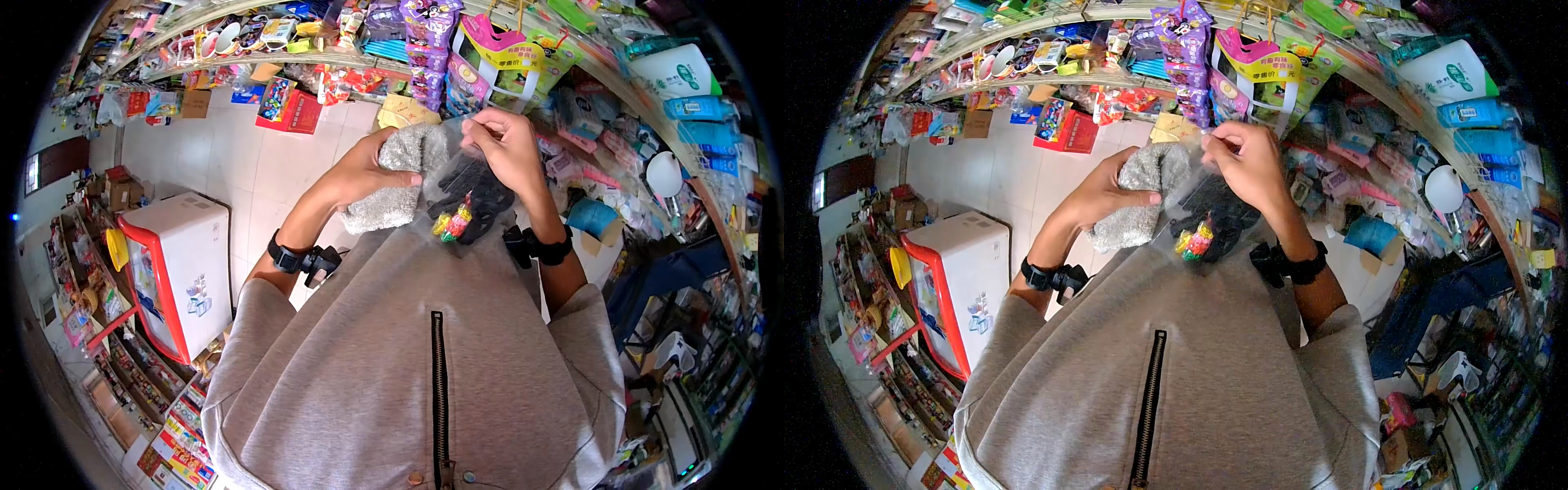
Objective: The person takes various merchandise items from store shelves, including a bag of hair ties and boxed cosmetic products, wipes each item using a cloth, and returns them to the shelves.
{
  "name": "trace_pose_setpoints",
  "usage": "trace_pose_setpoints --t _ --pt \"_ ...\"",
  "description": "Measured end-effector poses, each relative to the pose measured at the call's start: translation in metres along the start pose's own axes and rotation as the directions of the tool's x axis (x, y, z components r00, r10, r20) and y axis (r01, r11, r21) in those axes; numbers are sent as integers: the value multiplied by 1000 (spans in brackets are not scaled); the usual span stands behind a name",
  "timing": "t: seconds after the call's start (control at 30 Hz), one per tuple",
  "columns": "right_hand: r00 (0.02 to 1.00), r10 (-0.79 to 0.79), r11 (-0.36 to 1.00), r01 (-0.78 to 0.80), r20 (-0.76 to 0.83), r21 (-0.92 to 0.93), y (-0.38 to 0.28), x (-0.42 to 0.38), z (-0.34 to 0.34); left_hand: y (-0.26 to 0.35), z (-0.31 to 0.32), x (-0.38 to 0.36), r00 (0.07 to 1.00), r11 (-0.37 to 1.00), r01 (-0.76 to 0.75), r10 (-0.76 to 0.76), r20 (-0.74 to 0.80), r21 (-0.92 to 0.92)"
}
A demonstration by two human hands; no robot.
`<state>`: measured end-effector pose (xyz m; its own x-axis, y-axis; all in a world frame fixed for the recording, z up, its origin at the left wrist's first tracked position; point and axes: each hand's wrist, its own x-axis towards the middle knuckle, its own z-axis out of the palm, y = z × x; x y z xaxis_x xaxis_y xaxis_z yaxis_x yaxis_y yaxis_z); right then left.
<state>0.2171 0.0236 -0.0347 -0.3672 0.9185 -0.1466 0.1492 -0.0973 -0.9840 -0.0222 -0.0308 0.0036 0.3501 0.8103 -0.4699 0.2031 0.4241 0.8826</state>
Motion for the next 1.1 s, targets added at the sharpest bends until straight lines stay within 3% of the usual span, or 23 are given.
trace_pose_setpoints --t 0.13,0.23,0.3,0.43,0.57,0.63,0.67,0.73,0.77,0.9,0.97,1.1 --pt "1000 3 1000 -3 0 4 -2 -1 -2 1 0 -5 999 996 33 -34 -3 -78" --pt "999 -10 1000 11 -44 29 8 0 -8 -4 -4 -9 1000 999 8 -7 -15 43" --pt "999 6 998 -4 -42 56 10 -1 -9 0 -4 -15 996 992 84 -84 -4 -93" --pt "999 38 996 -35 -32 87 14 0 -13 6 -2 -16 981 975 190 -193 -14 -112" --pt "994 -16 985 -3 110 172 13 -4 -21 -1 -1 -17 998 997 33 -38 -58 -74" --pt "952 -128 943 31 278 331 2 -14 -26 -3 2 -16 998 994 -5 -2 -61 -111" --pt "952 -128 943 30 279 332 3 -14 -27 -4 2 -14 997 995 -28 22 -70 -92" --pt "925 -190 977 144 329 158 2 -16 -27 -3 3 -14 996 996 -52 46 -78 -73" --pt "951 -89 980 30 295 198 -2 -19 -26 -3 5 -13 994 997 -56 51 -93 -60" --pt "966 -135 981 100 220 165 -4 -16 -33 -2 4 -6 990 993 -79 68 -124 -85" --pt "973 -102 960 43 205 276 -6 -15 -36 5 4 -6 989 993 -83 71 -132 -83" --pt "981 -69 961 16 182 276 -13 -16 -37 7 1 -5 985 993 -99 87 -152 -68"
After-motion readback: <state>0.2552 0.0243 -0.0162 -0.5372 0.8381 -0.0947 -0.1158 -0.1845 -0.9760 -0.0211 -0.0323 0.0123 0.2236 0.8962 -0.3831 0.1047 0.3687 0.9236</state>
